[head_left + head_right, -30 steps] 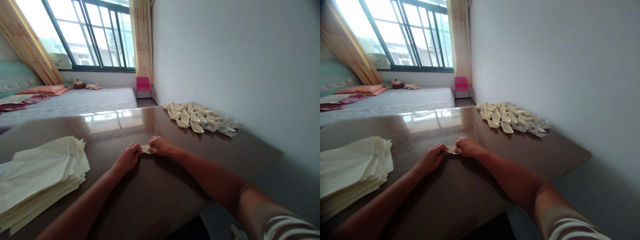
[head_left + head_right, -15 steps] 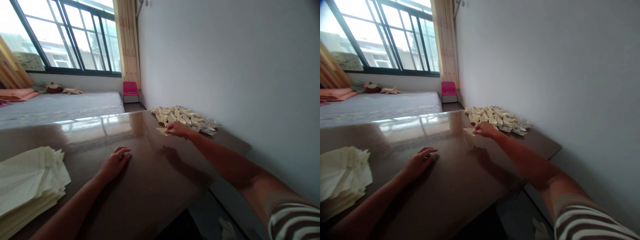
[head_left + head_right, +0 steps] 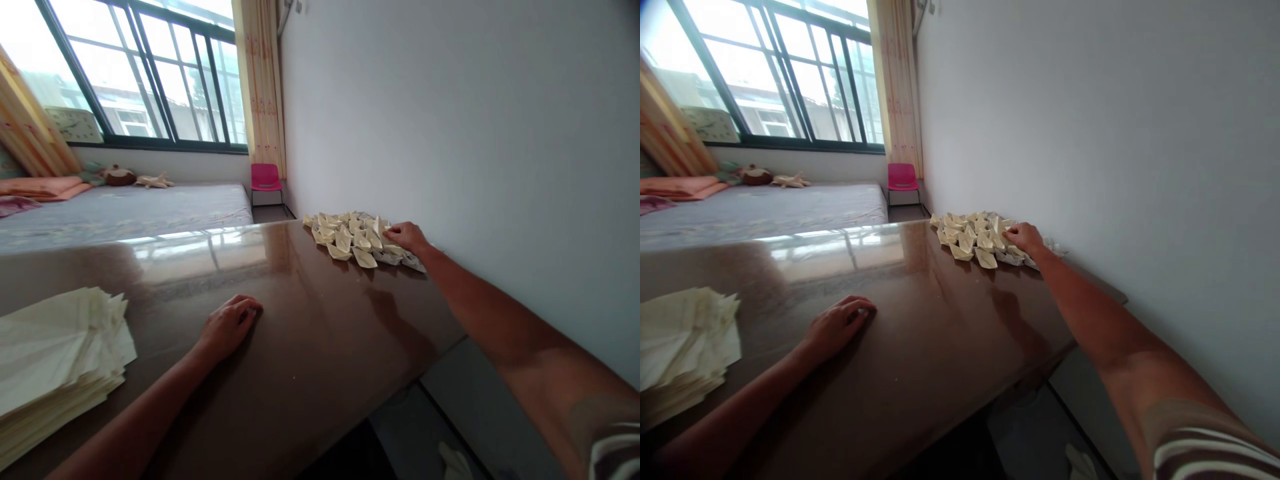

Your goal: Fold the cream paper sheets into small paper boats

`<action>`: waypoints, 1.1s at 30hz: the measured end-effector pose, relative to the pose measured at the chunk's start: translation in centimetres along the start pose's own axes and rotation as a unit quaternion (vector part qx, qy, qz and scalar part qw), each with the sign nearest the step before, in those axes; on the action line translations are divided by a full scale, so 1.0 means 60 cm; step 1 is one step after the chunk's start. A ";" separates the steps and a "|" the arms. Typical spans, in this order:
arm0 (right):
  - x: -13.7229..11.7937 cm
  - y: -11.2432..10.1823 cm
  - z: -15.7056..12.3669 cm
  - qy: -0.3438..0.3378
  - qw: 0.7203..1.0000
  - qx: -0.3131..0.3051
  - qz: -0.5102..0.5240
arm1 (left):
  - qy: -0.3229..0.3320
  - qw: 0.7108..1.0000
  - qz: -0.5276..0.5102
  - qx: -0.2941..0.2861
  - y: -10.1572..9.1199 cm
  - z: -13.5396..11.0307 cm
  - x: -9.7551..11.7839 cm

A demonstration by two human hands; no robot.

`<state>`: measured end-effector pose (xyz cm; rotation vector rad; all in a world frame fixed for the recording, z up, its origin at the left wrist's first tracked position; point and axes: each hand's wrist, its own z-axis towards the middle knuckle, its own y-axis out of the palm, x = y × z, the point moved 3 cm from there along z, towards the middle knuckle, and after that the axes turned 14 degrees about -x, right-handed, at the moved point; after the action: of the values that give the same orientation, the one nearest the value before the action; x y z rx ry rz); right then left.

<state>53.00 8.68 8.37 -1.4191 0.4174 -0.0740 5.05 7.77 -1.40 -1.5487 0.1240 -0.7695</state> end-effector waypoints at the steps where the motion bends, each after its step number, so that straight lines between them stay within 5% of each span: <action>1: -0.016 0.003 0.013 -0.007 1.000 -0.006 -0.004 | -0.003 1.000 0.000 0.001 0.000 0.000 0.001; 6: -0.087 0.010 0.077 -0.019 0.999 -0.011 -0.022 | -0.005 1.000 0.002 0.000 -0.001 -0.001 0.002; 10: -0.097 -0.015 0.121 0.001 0.999 0.012 -0.034 | -0.005 1.000 -0.008 -0.011 -0.002 -0.001 -0.001; 15: -0.014 -0.078 0.147 0.059 0.996 0.018 -0.060 | 0.010 1.000 -0.023 -0.018 -0.004 0.001 -0.007; 19: 0.066 -0.097 0.151 0.104 0.990 -0.040 -0.090 | 0.008 1.000 -0.022 -0.018 0.000 0.004 -0.014; 24: 0.079 -0.064 0.177 0.094 0.985 -0.092 -0.108 | -0.002 1.000 -0.022 -0.021 0.003 0.006 -0.016; 33: -0.021 0.004 0.258 0.041 0.993 -0.047 -0.102 | -0.012 0.999 -0.023 -0.037 0.007 0.003 -0.021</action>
<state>56.83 23.64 9.88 -1.5529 0.3465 -0.2827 4.35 8.52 -2.25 -1.6357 0.0993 -0.7900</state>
